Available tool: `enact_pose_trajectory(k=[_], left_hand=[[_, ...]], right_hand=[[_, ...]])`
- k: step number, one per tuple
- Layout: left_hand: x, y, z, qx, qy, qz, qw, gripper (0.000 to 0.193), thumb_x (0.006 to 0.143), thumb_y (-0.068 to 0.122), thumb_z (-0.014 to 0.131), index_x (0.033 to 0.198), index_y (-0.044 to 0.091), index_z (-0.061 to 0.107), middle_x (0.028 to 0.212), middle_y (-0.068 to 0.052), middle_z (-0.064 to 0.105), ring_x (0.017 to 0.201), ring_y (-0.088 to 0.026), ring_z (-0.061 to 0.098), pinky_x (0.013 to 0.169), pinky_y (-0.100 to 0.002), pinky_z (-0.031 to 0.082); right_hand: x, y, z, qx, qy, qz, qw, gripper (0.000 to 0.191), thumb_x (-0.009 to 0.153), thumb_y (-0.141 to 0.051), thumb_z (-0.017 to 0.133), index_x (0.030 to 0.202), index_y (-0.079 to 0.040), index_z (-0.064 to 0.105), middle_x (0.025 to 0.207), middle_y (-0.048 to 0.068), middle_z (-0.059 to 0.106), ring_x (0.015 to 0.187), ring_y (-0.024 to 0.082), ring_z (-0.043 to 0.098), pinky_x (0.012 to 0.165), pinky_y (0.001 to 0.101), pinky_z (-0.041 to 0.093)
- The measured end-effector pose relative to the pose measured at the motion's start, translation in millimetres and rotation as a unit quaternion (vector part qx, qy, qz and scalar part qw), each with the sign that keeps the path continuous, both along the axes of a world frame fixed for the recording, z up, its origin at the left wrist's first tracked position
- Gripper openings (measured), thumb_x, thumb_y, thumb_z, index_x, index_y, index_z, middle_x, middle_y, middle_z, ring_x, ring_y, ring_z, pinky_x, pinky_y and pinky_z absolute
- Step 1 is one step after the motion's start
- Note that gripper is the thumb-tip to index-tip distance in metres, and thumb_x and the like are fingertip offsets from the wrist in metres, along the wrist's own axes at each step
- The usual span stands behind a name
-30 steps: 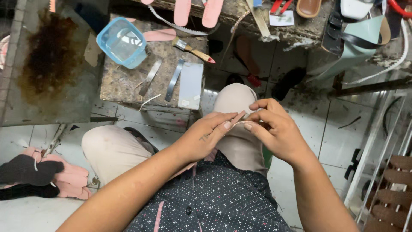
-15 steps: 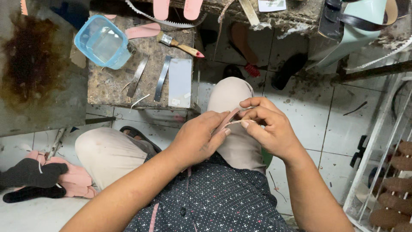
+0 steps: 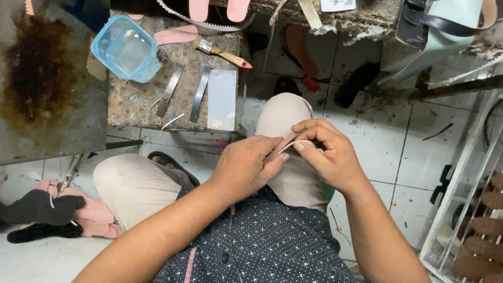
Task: The person sits at a workbench and attaches a decorative braided trim around the edge of a sandal insole. They align the trim against the glued sole edge, press it down section by section around the perimeter, use a small pointed tool to tuck and secure the trim, then hold up the finished sole.
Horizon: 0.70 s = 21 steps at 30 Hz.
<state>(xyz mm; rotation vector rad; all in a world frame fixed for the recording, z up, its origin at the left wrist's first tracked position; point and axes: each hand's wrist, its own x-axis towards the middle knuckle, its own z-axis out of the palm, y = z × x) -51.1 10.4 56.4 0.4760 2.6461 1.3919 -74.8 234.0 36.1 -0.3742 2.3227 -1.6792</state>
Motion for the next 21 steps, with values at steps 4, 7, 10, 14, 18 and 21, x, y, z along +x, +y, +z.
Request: enact_pose_trajectory(k=[4, 7, 10, 14, 18, 21], left_hand=[[-1.2, 1.0, -1.5, 0.002, 0.012, 0.004, 1.000, 0.030, 0.091, 0.027, 0.070, 0.111, 0.005, 0.073, 0.092, -0.013, 0.072, 0.082, -0.033, 0.071, 0.070, -0.042, 0.056], [-1.2, 1.6, -1.7, 0.002, 0.011, 0.006, 1.000, 0.030, 0.091, 0.027, 0.070, 0.110, 0.005, 0.073, 0.091, -0.013, 0.071, 0.081, -0.033, 0.071, 0.070, -0.042, 0.056], [-1.6, 1.8, -1.2, 0.007, 0.007, 0.007, 1.000, 0.029, 0.091, 0.027, 0.070, 0.109, 0.004, 0.073, 0.091, -0.012, 0.071, 0.081, -0.033, 0.071, 0.070, -0.042, 0.055], [-2.4, 2.9, -0.3, 0.013, 0.008, 0.009, 1.000, 0.029, 0.090, 0.027, 0.071, 0.108, 0.005, 0.073, 0.091, -0.012, 0.071, 0.080, -0.033, 0.070, 0.069, -0.042, 0.055], [-3.8, 4.6, 0.2, 0.005, -0.003, 0.014, 1.000, 0.028, 0.090, 0.028, 0.071, 0.106, 0.006, 0.073, 0.089, -0.012, 0.071, 0.079, -0.033, 0.070, 0.068, -0.043, 0.055], [-3.9, 5.5, 0.6, 0.010, 0.002, 0.015, 1.000, 0.027, 0.090, 0.027, 0.071, 0.105, 0.005, 0.073, 0.089, -0.012, 0.071, 0.080, -0.033, 0.070, 0.069, -0.042, 0.055]], right_hand=[[-1.0, 0.4, -1.2, -0.005, 0.005, 0.004, 1.000, 0.010, 0.093, -0.011, 0.068, 0.096, -0.001, 0.069, 0.119, 0.008, 0.069, 0.090, 0.010, 0.062, 0.080, 0.0247, 0.052], [-1.0, 1.0, -1.8, -0.003, 0.004, 0.003, 1.000, 0.010, 0.093, -0.011, 0.068, 0.095, -0.001, 0.069, 0.118, 0.008, 0.069, 0.090, 0.010, 0.062, 0.079, 0.0248, 0.052], [-1.4, 1.4, -2.5, 0.001, 0.007, 0.005, 1.000, 0.010, 0.092, -0.011, 0.067, 0.094, -0.001, 0.068, 0.118, 0.008, 0.070, 0.089, 0.010, 0.062, 0.080, 0.0251, 0.052], [-1.8, 2.0, -3.2, 0.003, 0.011, 0.005, 1.000, 0.009, 0.092, -0.010, 0.066, 0.093, -0.001, 0.068, 0.118, 0.008, 0.070, 0.089, 0.011, 0.062, 0.080, 0.0256, 0.052], [-1.3, 1.6, -3.6, 0.001, -0.003, -0.004, 1.000, 0.009, 0.092, -0.010, 0.066, 0.093, -0.002, 0.069, 0.117, 0.008, 0.070, 0.089, 0.011, 0.063, 0.080, 0.0255, 0.053], [-1.2, 2.1, -3.3, -0.002, 0.005, -0.003, 1.000, 0.009, 0.092, -0.010, 0.066, 0.093, -0.002, 0.069, 0.117, 0.008, 0.070, 0.090, 0.011, 0.063, 0.081, 0.0256, 0.052]])
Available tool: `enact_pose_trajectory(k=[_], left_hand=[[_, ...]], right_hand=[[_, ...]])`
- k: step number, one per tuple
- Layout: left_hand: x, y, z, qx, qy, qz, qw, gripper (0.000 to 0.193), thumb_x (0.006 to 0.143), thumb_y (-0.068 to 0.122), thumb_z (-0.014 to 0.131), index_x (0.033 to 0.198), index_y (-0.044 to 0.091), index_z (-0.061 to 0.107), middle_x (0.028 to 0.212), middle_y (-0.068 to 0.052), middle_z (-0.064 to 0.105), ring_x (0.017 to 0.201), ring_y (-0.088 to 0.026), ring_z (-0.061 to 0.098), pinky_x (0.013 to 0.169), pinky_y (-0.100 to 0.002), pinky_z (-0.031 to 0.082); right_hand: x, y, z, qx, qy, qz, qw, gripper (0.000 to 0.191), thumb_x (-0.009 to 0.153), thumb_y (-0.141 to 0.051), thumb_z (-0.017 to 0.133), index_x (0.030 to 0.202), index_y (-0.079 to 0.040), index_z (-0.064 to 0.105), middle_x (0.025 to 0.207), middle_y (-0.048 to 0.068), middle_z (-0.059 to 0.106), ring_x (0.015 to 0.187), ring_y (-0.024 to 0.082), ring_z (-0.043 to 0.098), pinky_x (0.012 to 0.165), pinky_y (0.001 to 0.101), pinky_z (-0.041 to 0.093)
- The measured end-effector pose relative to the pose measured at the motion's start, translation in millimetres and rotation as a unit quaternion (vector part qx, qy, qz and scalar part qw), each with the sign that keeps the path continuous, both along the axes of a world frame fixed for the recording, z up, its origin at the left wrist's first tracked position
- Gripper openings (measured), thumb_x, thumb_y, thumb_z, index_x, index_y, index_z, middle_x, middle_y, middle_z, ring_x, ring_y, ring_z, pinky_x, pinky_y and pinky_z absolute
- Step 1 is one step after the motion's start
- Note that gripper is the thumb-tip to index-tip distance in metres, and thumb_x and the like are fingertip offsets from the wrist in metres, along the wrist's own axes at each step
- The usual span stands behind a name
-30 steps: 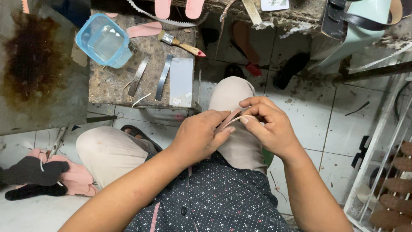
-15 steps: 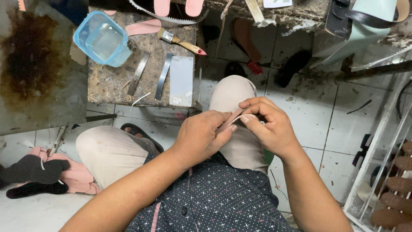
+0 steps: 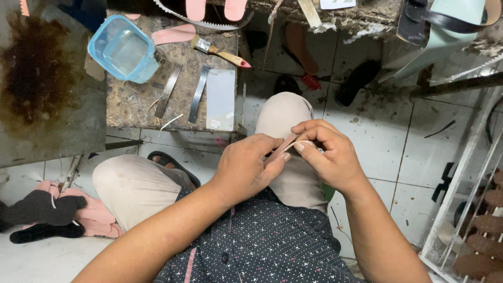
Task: The person sits at a workbench and attaches a decorative braided trim around the edge of a sandal insole. They align the trim against the glued sole edge, press it down section by section around the perimeter, use a small pointed tool to tuck and secure the trim, then hold up the finished sole.
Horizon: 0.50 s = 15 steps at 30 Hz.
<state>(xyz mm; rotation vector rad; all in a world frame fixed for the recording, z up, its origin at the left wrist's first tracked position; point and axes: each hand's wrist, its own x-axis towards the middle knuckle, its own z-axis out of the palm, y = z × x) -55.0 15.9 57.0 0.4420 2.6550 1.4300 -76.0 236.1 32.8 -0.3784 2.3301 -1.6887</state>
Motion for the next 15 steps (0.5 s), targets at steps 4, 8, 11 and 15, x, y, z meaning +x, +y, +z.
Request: enact_pose_trajectory(k=[4, 8, 11, 15], left_hand=[[0.2, 0.8, 0.1, 0.000, -0.003, 0.000, 1.000, 0.026, 0.090, 0.027, 0.071, 0.104, 0.006, 0.074, 0.089, -0.012, 0.071, 0.079, -0.032, 0.070, 0.069, -0.042, 0.055], [0.6, 2.1, -0.6, 0.007, 0.004, 0.007, 1.000, 0.026, 0.089, 0.026, 0.070, 0.104, 0.005, 0.074, 0.089, -0.012, 0.071, 0.078, -0.032, 0.071, 0.068, -0.042, 0.055], [1.2, 3.8, -1.0, 0.006, 0.014, 0.016, 1.000, 0.024, 0.090, 0.026, 0.070, 0.101, 0.005, 0.074, 0.088, -0.012, 0.071, 0.078, -0.032, 0.071, 0.067, -0.042, 0.055], [0.5, 5.1, -0.5, 0.000, 0.019, 0.021, 1.000, 0.023, 0.090, 0.025, 0.071, 0.099, 0.005, 0.074, 0.086, -0.012, 0.071, 0.078, -0.032, 0.070, 0.067, -0.042, 0.054]], right_hand=[[-0.5, 0.5, 0.7, -0.005, 0.000, 0.001, 1.000, 0.009, 0.093, -0.010, 0.067, 0.094, -0.001, 0.068, 0.117, 0.009, 0.070, 0.091, 0.011, 0.063, 0.082, 0.0257, 0.053], [-0.4, 0.9, 0.5, -0.001, 0.000, 0.000, 1.000, 0.009, 0.093, -0.009, 0.066, 0.094, -0.001, 0.069, 0.116, 0.009, 0.070, 0.092, 0.011, 0.064, 0.083, 0.0257, 0.053], [0.3, 1.3, -1.2, -0.009, -0.007, -0.003, 1.000, 0.009, 0.092, -0.009, 0.066, 0.094, -0.001, 0.068, 0.117, 0.009, 0.070, 0.092, 0.011, 0.064, 0.082, 0.0258, 0.053], [0.6, 1.6, -4.6, -0.029, -0.017, -0.003, 0.999, 0.008, 0.094, -0.008, 0.066, 0.095, -0.001, 0.068, 0.118, 0.009, 0.068, 0.095, 0.012, 0.063, 0.085, 0.0263, 0.052]])
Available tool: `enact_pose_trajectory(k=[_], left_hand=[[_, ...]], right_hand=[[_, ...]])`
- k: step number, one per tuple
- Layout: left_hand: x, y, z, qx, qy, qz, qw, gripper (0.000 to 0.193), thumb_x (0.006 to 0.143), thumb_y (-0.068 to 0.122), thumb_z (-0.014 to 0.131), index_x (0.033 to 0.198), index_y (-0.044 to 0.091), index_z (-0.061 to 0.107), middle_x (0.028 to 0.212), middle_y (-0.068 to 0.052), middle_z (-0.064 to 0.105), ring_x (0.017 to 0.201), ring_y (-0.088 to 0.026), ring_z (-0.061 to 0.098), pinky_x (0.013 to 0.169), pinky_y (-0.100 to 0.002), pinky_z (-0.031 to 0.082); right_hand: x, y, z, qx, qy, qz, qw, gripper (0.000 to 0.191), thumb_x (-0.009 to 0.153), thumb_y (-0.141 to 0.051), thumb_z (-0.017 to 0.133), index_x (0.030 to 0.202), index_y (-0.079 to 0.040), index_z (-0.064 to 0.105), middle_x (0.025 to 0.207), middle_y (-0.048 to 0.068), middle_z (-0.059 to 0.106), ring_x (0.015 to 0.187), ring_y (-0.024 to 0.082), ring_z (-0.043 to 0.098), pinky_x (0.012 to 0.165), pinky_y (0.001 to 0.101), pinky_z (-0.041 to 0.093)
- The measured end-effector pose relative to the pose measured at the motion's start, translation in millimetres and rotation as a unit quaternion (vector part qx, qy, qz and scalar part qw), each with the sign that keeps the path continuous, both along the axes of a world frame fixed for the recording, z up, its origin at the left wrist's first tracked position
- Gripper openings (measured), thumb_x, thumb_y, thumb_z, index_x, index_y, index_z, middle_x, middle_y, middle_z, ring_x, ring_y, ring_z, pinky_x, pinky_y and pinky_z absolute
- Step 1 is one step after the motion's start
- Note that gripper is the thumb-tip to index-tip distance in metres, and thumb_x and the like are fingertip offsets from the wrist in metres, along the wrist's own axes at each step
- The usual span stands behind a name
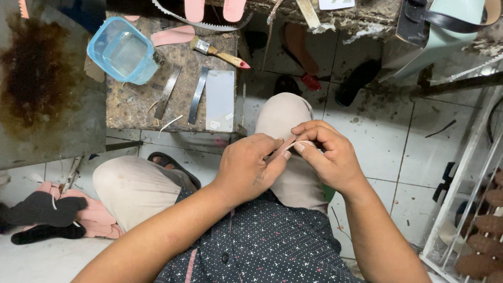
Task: The person sits at a workbench and attaches a decorative braided trim around the edge of a sandal insole. They align the trim against the glued sole edge, press it down section by section around the perimeter, use a small pointed tool to tuck and secure the trim, then hold up the finished sole.
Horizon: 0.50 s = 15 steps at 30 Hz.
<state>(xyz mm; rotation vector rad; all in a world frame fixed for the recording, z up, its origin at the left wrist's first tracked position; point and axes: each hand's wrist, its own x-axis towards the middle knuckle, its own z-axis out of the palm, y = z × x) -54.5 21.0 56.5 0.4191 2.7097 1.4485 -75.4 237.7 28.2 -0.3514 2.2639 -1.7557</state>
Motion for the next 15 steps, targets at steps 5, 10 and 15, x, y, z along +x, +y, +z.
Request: enact_pose_trajectory(k=[5, 10, 15], left_hand=[[-2.0, 2.7, 2.2, 0.000, 0.027, -0.005, 1.000, 0.026, 0.089, 0.023, 0.070, 0.106, 0.004, 0.071, 0.092, -0.012, 0.069, 0.082, -0.033, 0.070, 0.070, -0.042, 0.056], [-4.2, 6.0, 2.7, -0.012, 0.038, -0.004, 0.999, 0.025, 0.090, 0.023, 0.070, 0.108, 0.005, 0.072, 0.093, -0.011, 0.069, 0.080, -0.031, 0.070, 0.069, -0.040, 0.056], [-5.6, 7.1, 0.8, -0.019, 0.047, 0.001, 0.999, 0.022, 0.090, 0.021, 0.071, 0.105, 0.004, 0.073, 0.090, -0.010, 0.069, 0.077, -0.030, 0.069, 0.066, -0.039, 0.055]], right_hand=[[0.4, -0.5, -2.8, 0.001, 0.000, -0.005, 1.000, 0.008, 0.094, -0.009, 0.065, 0.094, -0.001, 0.067, 0.119, 0.009, 0.068, 0.097, 0.012, 0.063, 0.086, 0.0265, 0.052], [0.6, -0.8, -4.3, -0.001, 0.004, -0.006, 1.000, 0.008, 0.094, -0.009, 0.066, 0.094, -0.001, 0.067, 0.118, 0.009, 0.068, 0.099, 0.013, 0.062, 0.086, 0.0270, 0.051], [-0.4, -0.6, -8.1, -0.005, 0.005, -0.008, 1.000, 0.007, 0.094, -0.009, 0.066, 0.093, -0.002, 0.067, 0.118, 0.010, 0.068, 0.099, 0.014, 0.062, 0.087, 0.0275, 0.051]])
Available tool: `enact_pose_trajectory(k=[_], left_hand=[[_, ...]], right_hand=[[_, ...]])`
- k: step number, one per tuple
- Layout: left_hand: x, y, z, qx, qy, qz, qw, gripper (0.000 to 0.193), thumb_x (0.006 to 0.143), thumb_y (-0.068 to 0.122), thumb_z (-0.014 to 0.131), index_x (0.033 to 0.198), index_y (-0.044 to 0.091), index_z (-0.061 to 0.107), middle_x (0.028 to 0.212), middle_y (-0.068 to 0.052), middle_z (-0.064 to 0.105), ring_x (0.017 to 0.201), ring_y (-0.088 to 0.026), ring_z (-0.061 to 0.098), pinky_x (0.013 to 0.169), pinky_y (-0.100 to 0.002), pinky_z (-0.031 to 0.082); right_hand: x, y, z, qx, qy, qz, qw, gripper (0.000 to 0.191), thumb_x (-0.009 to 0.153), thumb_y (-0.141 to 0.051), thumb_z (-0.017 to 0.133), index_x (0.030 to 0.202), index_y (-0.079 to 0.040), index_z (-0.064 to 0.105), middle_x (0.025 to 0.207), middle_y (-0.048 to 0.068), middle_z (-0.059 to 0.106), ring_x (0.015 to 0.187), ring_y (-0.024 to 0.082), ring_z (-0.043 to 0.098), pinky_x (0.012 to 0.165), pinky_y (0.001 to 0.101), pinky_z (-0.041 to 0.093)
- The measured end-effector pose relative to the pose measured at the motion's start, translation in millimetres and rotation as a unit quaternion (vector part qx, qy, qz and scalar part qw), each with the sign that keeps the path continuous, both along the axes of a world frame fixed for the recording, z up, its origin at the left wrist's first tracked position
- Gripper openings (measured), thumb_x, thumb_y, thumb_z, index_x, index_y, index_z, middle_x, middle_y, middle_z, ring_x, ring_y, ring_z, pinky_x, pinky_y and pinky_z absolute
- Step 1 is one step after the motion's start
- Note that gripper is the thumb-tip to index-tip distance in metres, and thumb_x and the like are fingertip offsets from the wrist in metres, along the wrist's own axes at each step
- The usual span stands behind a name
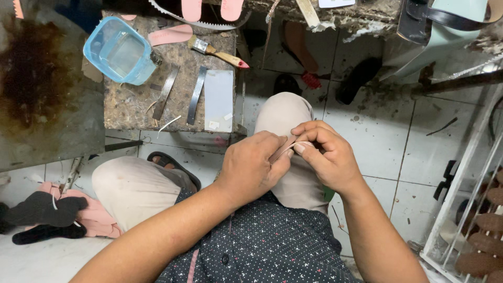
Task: The person sits at a workbench and attaches a decorative braided trim around the edge of a sandal insole. They align the trim against the glued sole edge, press it down section by section around the perimeter, use a small pointed tool to tuck and secure the trim, then hold up the finished sole.
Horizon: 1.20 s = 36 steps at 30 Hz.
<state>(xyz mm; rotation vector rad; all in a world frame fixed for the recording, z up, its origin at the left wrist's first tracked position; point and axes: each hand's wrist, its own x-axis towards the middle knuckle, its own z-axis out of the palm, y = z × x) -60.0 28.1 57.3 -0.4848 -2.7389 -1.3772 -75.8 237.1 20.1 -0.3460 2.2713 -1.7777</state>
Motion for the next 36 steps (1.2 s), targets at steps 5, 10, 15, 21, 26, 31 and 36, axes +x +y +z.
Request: enact_pose_trajectory(k=[5, 10, 15, 21, 26, 31, 36], left_hand=[[-1, 0, -2, 0.014, 0.003, 0.013, 1.000, 0.019, 0.090, 0.020, 0.072, 0.100, 0.005, 0.073, 0.087, -0.010, 0.069, 0.077, -0.030, 0.069, 0.067, -0.039, 0.055], [-3, 0, 1, 0.005, -0.001, 0.006, 1.000, 0.020, 0.088, 0.021, 0.073, 0.100, 0.005, 0.072, 0.088, -0.011, 0.069, 0.078, -0.031, 0.069, 0.067, -0.040, 0.055], [-1, -1, 20, 0.022, 0.010, -0.009, 1.000, 0.023, 0.090, 0.022, 0.072, 0.106, 0.006, 0.072, 0.091, -0.010, 0.070, 0.081, -0.030, 0.070, 0.069, -0.040, 0.055], [10, 2, 61, 0.058, 0.029, -0.012, 0.998, 0.021, 0.089, 0.021, 0.074, 0.102, 0.005, 0.071, 0.090, -0.010, 0.069, 0.077, -0.030, 0.069, 0.066, -0.039, 0.055], [22, 0, 79, 0.083, 0.052, -0.008, 0.995, 0.021, 0.089, 0.018, 0.075, 0.104, 0.004, 0.070, 0.092, -0.010, 0.070, 0.080, -0.029, 0.070, 0.069, -0.037, 0.056], [29, -6, 81, 0.094, 0.057, -0.012, 0.994, 0.019, 0.090, 0.014, 0.075, 0.104, 0.003, 0.069, 0.094, -0.012, 0.071, 0.082, -0.029, 0.071, 0.072, -0.036, 0.056], [32, -9, 81, 0.102, 0.047, -0.012, 0.994, 0.017, 0.090, 0.013, 0.075, 0.104, 0.003, 0.071, 0.094, -0.012, 0.072, 0.082, -0.028, 0.072, 0.072, -0.036, 0.057]], right_hand=[[-1, 1, -7, -0.021, -0.005, 0.006, 1.000, 0.007, 0.095, -0.008, 0.064, 0.094, -0.001, 0.067, 0.119, 0.010, 0.066, 0.106, 0.016, 0.062, 0.093, 0.0287, 0.050], [-3, 4, -10, -0.045, -0.015, 0.025, 0.999, 0.009, 0.096, -0.008, 0.062, 0.095, -0.001, 0.068, 0.119, 0.010, 0.066, 0.108, 0.016, 0.061, 0.096, 0.0291, 0.049], [-1, 9, 11, -0.082, -0.045, 0.031, 0.995, 0.010, 0.097, -0.009, 0.062, 0.097, -0.001, 0.068, 0.120, 0.009, 0.063, 0.103, 0.014, 0.060, 0.091, 0.0275, 0.049], [4, 20, 71, -0.027, 0.030, 0.032, 0.999, 0.011, 0.095, -0.009, 0.063, 0.097, 0.000, 0.068, 0.119, 0.009, 0.065, 0.097, 0.012, 0.059, 0.083, 0.0259, 0.048], [13, 12, 99, -0.020, 0.066, 0.045, 0.997, 0.012, 0.096, -0.010, 0.063, 0.099, 0.000, 0.069, 0.121, 0.011, 0.064, 0.100, 0.014, 0.062, 0.086, 0.0271, 0.051], [18, 7, 101, -0.020, 0.076, 0.057, 0.995, 0.013, 0.096, -0.011, 0.063, 0.101, 0.000, 0.070, 0.122, 0.012, 0.064, 0.101, 0.015, 0.060, 0.085, 0.0272, 0.050], [20, 5, 97, -0.027, 0.071, 0.061, 0.995, 0.013, 0.097, -0.011, 0.064, 0.102, 0.000, 0.070, 0.122, 0.011, 0.063, 0.101, 0.014, 0.060, 0.085, 0.0261, 0.049]])
